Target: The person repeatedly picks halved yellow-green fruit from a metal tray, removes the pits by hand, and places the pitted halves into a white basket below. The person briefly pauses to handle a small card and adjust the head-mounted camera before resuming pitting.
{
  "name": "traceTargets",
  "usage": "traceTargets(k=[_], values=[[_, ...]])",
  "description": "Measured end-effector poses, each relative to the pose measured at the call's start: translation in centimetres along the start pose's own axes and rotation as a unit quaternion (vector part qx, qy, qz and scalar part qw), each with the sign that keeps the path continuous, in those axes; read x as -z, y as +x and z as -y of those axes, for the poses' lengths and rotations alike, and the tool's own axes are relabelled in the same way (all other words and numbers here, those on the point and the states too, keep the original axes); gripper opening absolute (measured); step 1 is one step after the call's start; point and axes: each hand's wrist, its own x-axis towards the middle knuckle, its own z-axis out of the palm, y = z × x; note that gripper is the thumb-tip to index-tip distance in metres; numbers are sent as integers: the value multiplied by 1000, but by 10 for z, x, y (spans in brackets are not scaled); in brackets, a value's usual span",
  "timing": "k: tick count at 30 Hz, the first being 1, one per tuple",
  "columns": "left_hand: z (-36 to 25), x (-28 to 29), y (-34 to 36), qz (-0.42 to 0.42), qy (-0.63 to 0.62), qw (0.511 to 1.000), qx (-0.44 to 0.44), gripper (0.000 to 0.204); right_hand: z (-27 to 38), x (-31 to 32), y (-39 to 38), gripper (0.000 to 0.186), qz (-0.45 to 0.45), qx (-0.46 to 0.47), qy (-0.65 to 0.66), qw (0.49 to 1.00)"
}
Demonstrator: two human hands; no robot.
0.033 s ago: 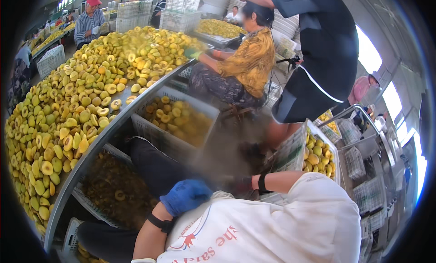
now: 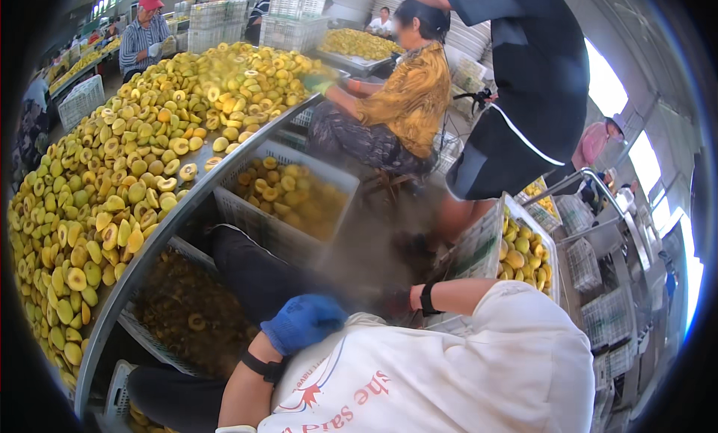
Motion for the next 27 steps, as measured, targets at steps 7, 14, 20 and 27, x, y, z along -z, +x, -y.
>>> traceTargets(k=[7, 14, 20, 27], values=[[14, 4, -4, 13, -53, 997, 58, 19, 20, 19, 15, 43, 22, 0, -86, 996], [48, 10, -4, 26, -90, 982, 164, 21, 3, 8, 69, 45, -34, -40, -124, 991], [78, 13, 16, 80, -162, 962, 203, 23, -60, -15, 136, 49, -54, 22, -43, 997], [67, 34, 15, 5, -243, 925, 294, 25, -60, 90, 176, 27, 71, 230, -104, 965]])
